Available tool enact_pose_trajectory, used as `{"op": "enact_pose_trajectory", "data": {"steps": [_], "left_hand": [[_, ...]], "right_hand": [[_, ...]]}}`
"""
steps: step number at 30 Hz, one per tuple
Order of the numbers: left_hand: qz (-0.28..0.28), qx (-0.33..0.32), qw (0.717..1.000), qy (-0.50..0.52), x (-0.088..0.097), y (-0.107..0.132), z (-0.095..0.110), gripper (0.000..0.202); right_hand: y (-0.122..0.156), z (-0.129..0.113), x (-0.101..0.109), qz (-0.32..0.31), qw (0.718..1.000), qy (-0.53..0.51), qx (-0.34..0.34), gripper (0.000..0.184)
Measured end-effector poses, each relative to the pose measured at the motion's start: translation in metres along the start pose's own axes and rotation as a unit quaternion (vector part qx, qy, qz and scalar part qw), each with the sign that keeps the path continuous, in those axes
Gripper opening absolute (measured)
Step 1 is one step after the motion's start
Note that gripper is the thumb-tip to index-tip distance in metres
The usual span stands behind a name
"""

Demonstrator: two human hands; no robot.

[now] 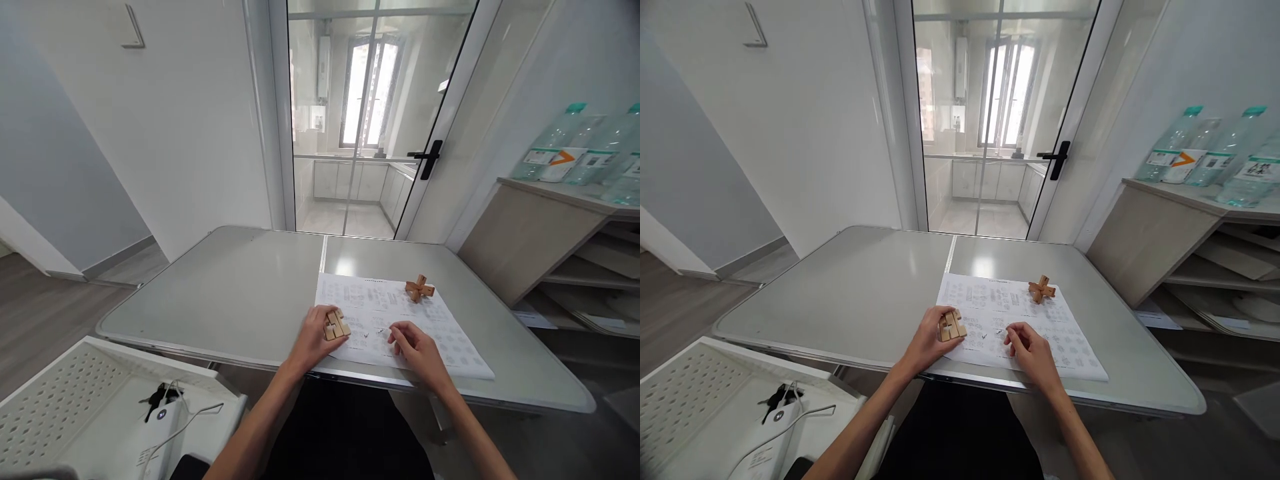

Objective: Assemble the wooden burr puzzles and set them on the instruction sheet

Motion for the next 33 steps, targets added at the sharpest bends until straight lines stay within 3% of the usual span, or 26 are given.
{"op": "enact_pose_trajectory", "data": {"steps": [7,10,13,21,28,33], "left_hand": [[-0.075,-0.044,0.996,0.031,-0.011,0.005,0.017,0.053],[-0.095,-0.037,0.994,0.029,-0.013,0.005,0.016,0.045],[-0.105,-0.011,0.994,0.033,-0.014,0.006,0.014,0.054],[-0.098,-0.030,0.995,-0.013,-0.009,0.012,0.005,0.081],[-0.071,0.017,0.997,-0.020,0.011,0.022,-0.003,0.065],[-0.077,0.073,0.992,0.073,0.017,0.025,0.003,0.071]], "right_hand": [[0.013,-0.039,-0.037,-0.058,0.997,0.021,0.039,0.039],[0.014,-0.051,-0.049,-0.070,0.995,0.033,0.064,0.035],[0.014,-0.058,-0.057,-0.061,0.994,0.043,0.076,0.032],[0.023,-0.049,-0.066,-0.011,0.992,0.096,0.086,0.027],[0.030,-0.051,-0.066,0.009,0.978,0.159,0.133,0.027],[0.030,-0.046,-0.071,-0.002,0.972,0.191,0.137,0.032]]}}
Point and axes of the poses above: each hand's wrist, its own y-axis away from the middle knuckle, its own x-axis out of the back of the hand, z = x × y, the point moved 4 cm from there along -y, towards the middle knuckle, and after that the axes turned 2 degrees about -z, right-handed, at the moved point
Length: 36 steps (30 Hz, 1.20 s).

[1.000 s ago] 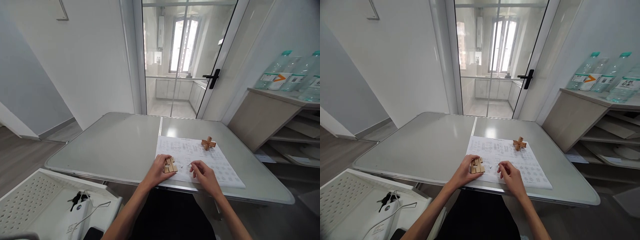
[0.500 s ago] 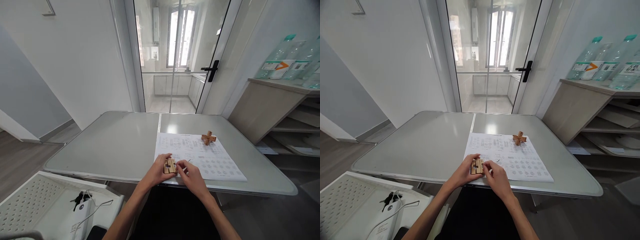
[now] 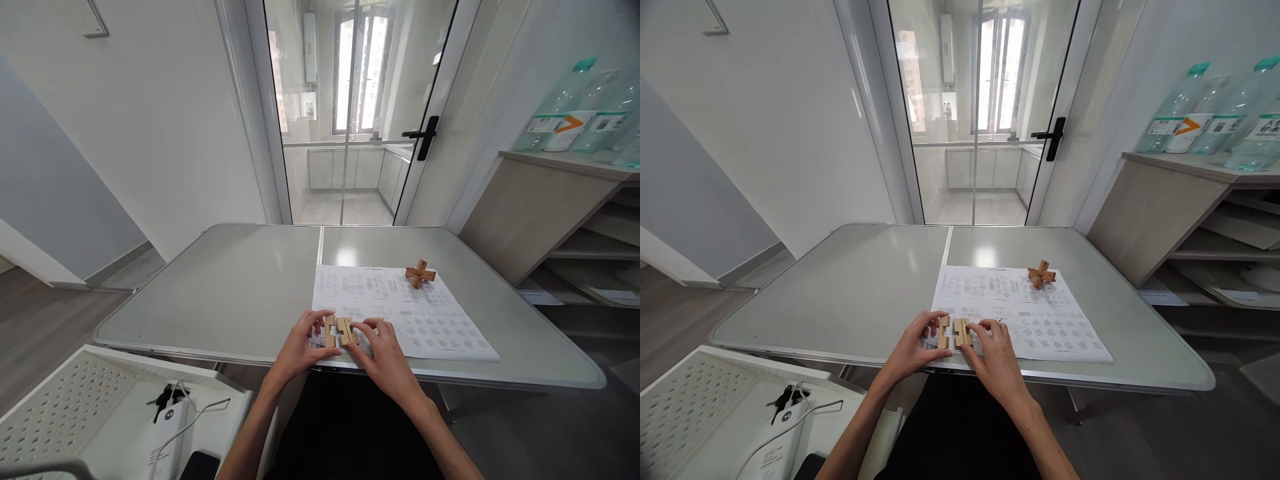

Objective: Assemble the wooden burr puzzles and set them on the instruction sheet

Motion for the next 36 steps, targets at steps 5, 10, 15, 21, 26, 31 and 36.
{"op": "enact_pose_trajectory", "data": {"steps": [5,10,15,21,26,31,36], "left_hand": [[-0.019,0.022,0.989,0.145,-0.002,0.003,0.003,0.075],[-0.002,0.038,0.980,0.197,-0.004,0.003,0.005,0.076],[-0.004,0.046,0.975,0.217,-0.012,0.001,0.003,0.080],[-0.002,0.049,0.971,0.233,-0.018,-0.002,0.006,0.078],[-0.013,0.055,0.970,0.238,-0.021,-0.004,0.012,0.075],[-0.006,0.061,0.973,0.223,-0.024,-0.003,0.012,0.074],[-0.008,0.049,0.979,0.198,-0.025,-0.002,0.010,0.069]], "right_hand": [[-0.001,0.003,-0.003,0.000,1.000,-0.008,0.002,0.020],[-0.001,0.004,0.000,-0.002,0.999,-0.023,-0.022,0.018],[0.000,0.004,0.012,0.008,0.995,-0.089,-0.050,0.025],[-0.004,-0.008,0.027,-0.010,0.965,-0.253,-0.068,0.030],[-0.014,-0.015,0.023,-0.069,0.956,-0.281,-0.051,0.032],[-0.021,-0.004,0.008,-0.069,0.957,-0.280,-0.045,0.033],[-0.022,0.012,-0.007,-0.063,0.958,-0.274,-0.057,0.032]]}}
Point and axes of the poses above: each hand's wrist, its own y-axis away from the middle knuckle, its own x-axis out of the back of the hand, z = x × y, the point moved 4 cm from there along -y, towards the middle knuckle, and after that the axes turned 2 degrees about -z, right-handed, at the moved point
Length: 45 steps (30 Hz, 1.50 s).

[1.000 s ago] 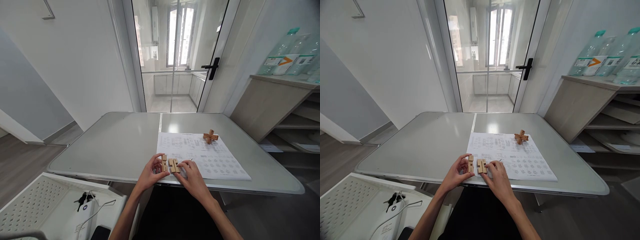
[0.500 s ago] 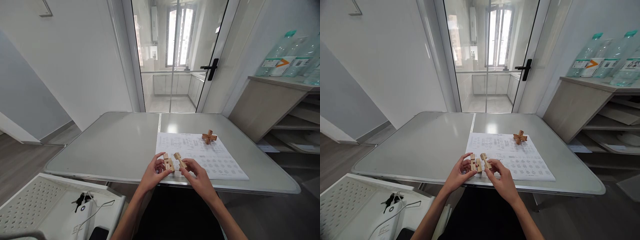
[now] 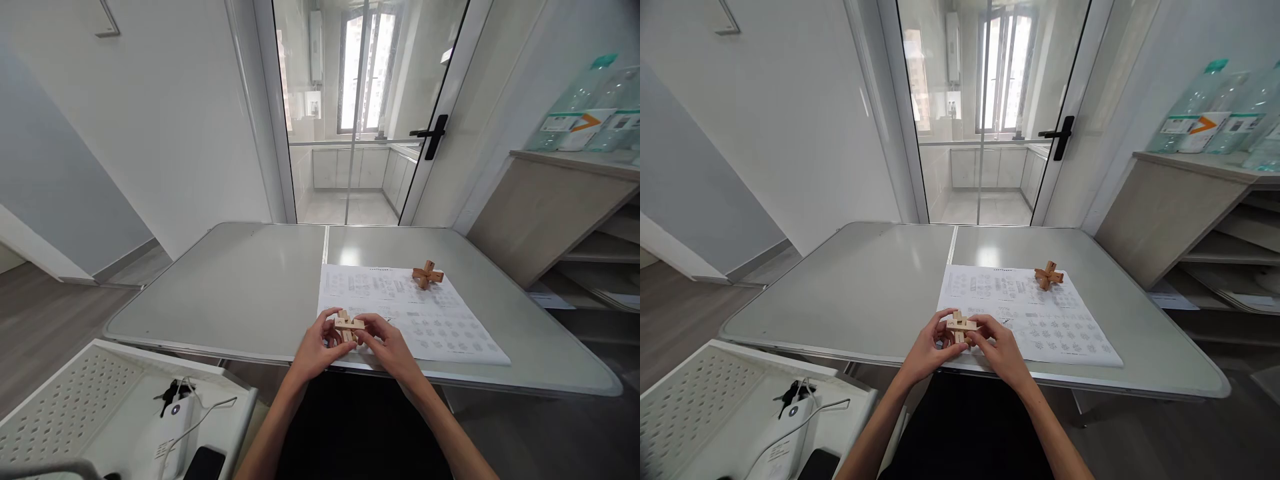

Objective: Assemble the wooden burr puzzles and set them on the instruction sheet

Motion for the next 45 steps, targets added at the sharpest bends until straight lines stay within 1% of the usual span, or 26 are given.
{"op": "enact_pose_trajectory", "data": {"steps": [5,10,21,26,30,35,45], "left_hand": [[-0.001,-0.003,1.000,-0.030,-0.0018,0.0015,-0.0011,0.066],[0.003,0.002,0.998,-0.059,-0.0026,0.0024,-0.0020,0.068],[0.004,0.003,1.000,-0.015,-0.0017,0.0027,-0.0005,0.071],[-0.009,-0.005,1.000,-0.016,-0.0015,0.0032,-0.0018,0.070],[-0.010,-0.006,1.000,-0.012,-0.0012,0.0037,0.0013,0.071],[-0.008,-0.007,1.000,-0.017,-0.0010,0.0049,0.0061,0.070],[-0.016,-0.018,0.999,-0.030,0.0001,0.0044,0.0061,0.068]], "right_hand": [[0.0006,0.0007,-0.0002,-0.001,1.000,-0.005,-0.017,0.033],[0.0013,-0.0017,-0.0005,-0.003,1.000,-0.001,-0.015,0.035],[0.0017,0.0032,-0.0016,0.004,1.000,-0.002,-0.011,0.038],[0.0020,-0.0003,-0.0018,0.007,1.000,-0.001,-0.014,0.039],[0.0027,-0.0033,-0.0018,0.001,1.000,-0.008,-0.012,0.038],[0.0031,-0.0030,-0.0025,-0.012,1.000,-0.017,-0.006,0.039],[0.0025,-0.0036,-0.0030,-0.010,1.000,-0.001,0.003,0.040]]}}
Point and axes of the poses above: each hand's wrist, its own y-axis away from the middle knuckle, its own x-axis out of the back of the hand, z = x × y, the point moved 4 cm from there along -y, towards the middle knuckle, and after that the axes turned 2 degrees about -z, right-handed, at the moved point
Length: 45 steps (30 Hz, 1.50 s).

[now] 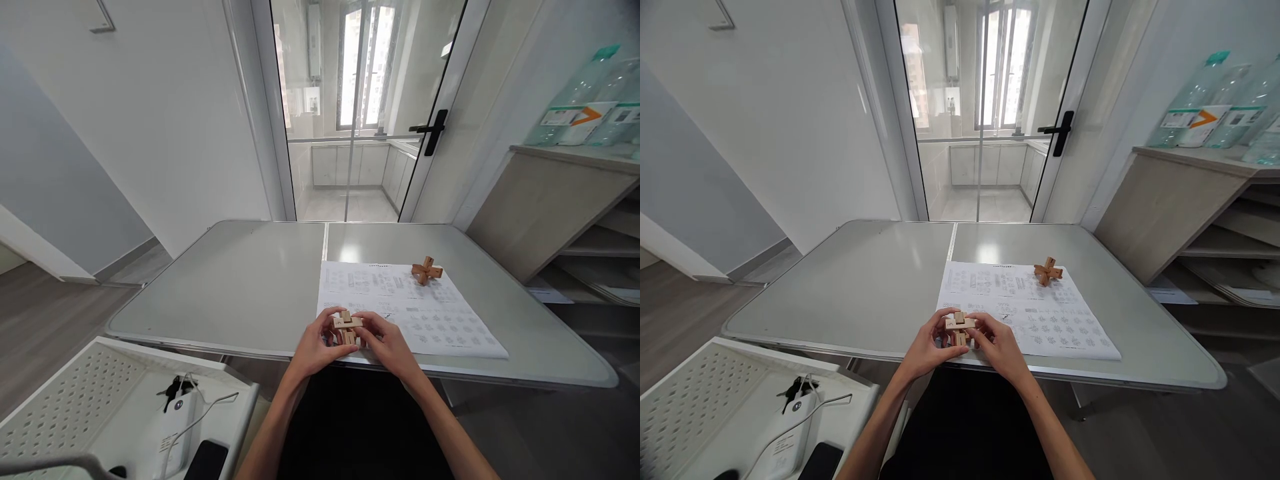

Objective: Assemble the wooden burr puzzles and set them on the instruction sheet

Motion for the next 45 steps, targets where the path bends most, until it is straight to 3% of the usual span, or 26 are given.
{"op": "enact_pose_trajectory", "data": {"steps": [7,13,45], "left_hand": [[0.006,0.017,1.000,0.022,-0.001,0.001,-0.003,0.050],[0.024,0.024,0.999,-0.010,-0.001,0.000,-0.011,0.052],[0.013,0.002,1.000,-0.021,0.000,0.001,-0.008,0.044]], "right_hand": [[0.000,0.001,-0.001,-0.003,1.000,0.003,0.002,0.045],[0.000,-0.003,-0.001,-0.008,1.000,-0.001,-0.004,0.045],[-0.001,-0.003,-0.001,-0.032,0.999,-0.005,-0.013,0.045]]}}
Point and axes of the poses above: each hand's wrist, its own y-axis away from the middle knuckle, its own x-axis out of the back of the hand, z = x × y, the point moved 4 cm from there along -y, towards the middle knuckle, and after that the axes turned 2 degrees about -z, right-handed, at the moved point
